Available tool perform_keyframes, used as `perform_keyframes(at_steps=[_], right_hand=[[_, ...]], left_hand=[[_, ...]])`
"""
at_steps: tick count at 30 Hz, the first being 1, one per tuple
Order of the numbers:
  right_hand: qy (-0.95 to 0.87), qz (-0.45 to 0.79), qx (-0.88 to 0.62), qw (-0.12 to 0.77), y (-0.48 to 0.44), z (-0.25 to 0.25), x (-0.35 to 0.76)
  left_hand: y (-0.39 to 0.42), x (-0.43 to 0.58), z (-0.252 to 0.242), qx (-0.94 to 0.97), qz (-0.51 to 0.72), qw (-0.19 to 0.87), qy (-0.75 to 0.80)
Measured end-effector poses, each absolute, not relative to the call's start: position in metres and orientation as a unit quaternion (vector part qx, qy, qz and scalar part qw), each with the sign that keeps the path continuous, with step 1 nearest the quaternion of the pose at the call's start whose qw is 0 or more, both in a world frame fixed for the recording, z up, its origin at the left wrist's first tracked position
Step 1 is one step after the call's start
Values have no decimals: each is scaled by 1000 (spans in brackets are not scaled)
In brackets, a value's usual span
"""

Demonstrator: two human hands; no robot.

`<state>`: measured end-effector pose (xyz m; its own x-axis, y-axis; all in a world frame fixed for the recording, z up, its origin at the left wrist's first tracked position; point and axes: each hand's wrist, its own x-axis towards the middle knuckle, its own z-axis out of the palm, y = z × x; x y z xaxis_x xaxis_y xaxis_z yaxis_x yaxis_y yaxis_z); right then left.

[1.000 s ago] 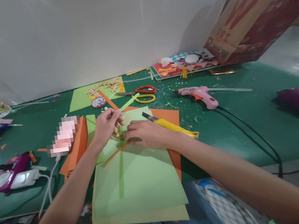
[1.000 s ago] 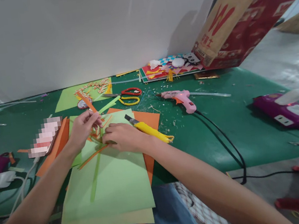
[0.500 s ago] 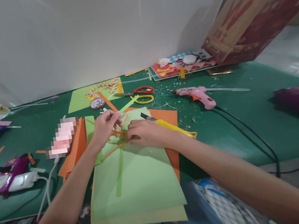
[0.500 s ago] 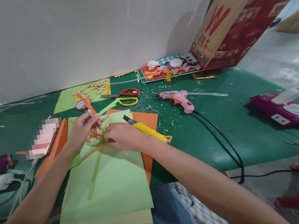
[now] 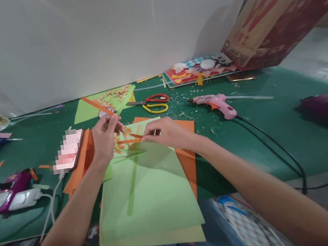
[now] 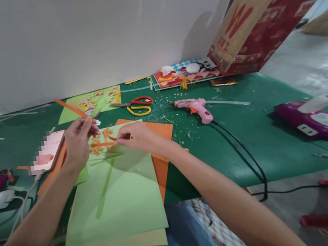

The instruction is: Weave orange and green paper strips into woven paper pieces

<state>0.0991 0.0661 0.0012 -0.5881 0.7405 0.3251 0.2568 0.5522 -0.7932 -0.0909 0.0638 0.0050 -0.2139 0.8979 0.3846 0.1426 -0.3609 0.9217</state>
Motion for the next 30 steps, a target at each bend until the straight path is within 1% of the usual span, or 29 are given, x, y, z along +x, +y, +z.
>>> perform_keyframes(at_steps=[3,6,8,11,18,26,30], right_hand=[[-718,439,-337,421,67,8,103],[-609,510,-327,512,70,12,107],[-549,534,-315,560,72,13,108],[-499,536,-314,604,73,12,108],[-465,540,-321,624,72,11,106],[-459,547,-334,616,76,9,108],[-435,562,-336,618,76,10,108]], left_hand=[[66,-94,5,516,648,310,467],[66,-94,7,503,643,333,471],[65,-93,9,501,633,347,478],[63,-90,11,507,615,357,487],[60,-89,12,529,591,381,475],[57,-89,10,566,549,396,471],[57,-89,10,563,553,407,460]])
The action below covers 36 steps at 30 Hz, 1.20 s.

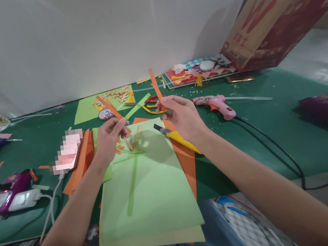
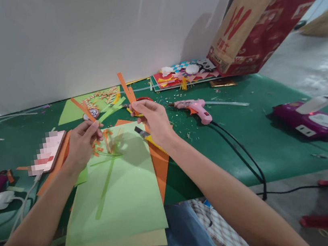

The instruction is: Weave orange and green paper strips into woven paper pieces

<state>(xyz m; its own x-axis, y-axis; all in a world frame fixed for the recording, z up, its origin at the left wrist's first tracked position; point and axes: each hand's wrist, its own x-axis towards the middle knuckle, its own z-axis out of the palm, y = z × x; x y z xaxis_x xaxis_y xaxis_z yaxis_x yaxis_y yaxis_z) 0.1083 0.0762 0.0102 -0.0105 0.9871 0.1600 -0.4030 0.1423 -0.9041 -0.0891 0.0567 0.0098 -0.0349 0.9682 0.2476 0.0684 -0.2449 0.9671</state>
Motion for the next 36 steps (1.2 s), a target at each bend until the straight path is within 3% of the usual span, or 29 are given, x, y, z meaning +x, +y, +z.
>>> perform_keyframes(at_steps=[5,11,22,29,36], right_hand=[[-398,574,-355,621,78,9,109],[-404,612,-383,561,79,7,108],[-504,620,-366,478,68,7,97],[-488,610,-340,523,68,9,98],[-484,617,-323,529,68,10,100]], left_hand=[[57,-88,14,521,581,444,441],[57,-88,15,514,587,441,443],[52,-84,11,620,488,387,477],[48,-83,15,613,485,380,494],[54,-87,10,560,544,451,433]])
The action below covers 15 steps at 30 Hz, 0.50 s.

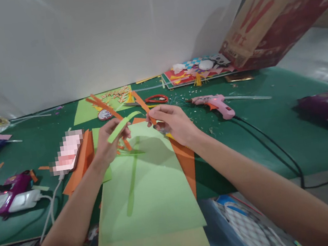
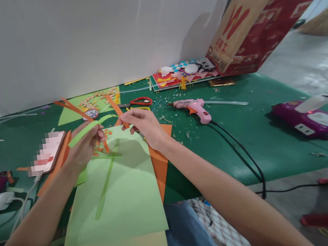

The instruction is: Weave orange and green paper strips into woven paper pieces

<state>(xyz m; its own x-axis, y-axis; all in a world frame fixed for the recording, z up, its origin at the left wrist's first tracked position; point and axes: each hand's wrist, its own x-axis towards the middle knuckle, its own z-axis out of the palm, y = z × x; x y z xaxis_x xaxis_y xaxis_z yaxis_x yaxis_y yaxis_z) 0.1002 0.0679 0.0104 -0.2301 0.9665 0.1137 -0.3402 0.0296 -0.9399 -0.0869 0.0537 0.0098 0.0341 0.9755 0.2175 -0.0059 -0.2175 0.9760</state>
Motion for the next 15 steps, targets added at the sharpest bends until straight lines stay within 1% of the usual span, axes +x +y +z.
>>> perform_keyframes(at_steps=[9,15], right_hand=[[-455,656,-314,513,67,11,102],[-489,691,-270,459,64,14,101]], left_hand=[[61,-91,14,438,640,484,404],[60,-89,13,455,628,487,402]])
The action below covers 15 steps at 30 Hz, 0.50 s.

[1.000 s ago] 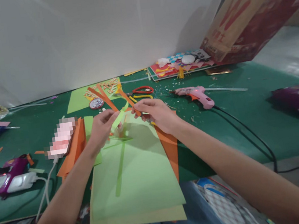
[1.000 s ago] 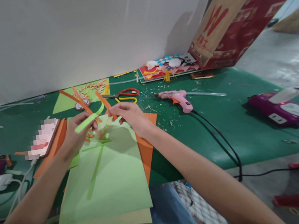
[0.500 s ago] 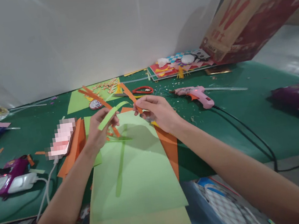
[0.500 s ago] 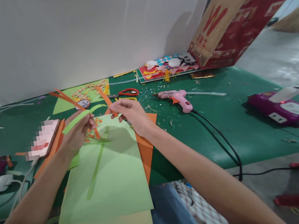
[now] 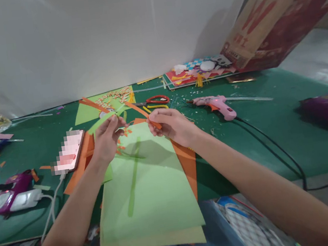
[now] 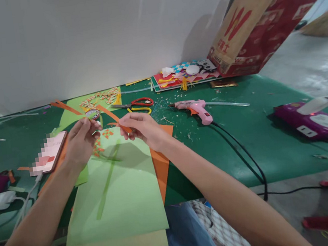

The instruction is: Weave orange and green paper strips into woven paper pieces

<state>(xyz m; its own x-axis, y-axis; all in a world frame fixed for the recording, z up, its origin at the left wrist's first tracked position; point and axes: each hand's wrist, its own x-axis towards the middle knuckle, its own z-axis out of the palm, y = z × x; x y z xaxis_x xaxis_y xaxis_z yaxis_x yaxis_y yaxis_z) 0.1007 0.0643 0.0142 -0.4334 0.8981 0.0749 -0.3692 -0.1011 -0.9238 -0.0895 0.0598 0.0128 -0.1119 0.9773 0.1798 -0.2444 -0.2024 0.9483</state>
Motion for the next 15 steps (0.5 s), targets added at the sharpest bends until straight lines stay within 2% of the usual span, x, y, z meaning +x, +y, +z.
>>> perform_keyframes(at_steps=[9,15], right_hand=[[-502,698,-247,447,64,9,100],[-525,627,-286,499,64,9,96]], left_hand=[[58,-87,12,486,578,502,421],[59,-86,9,477,570,514,428]])
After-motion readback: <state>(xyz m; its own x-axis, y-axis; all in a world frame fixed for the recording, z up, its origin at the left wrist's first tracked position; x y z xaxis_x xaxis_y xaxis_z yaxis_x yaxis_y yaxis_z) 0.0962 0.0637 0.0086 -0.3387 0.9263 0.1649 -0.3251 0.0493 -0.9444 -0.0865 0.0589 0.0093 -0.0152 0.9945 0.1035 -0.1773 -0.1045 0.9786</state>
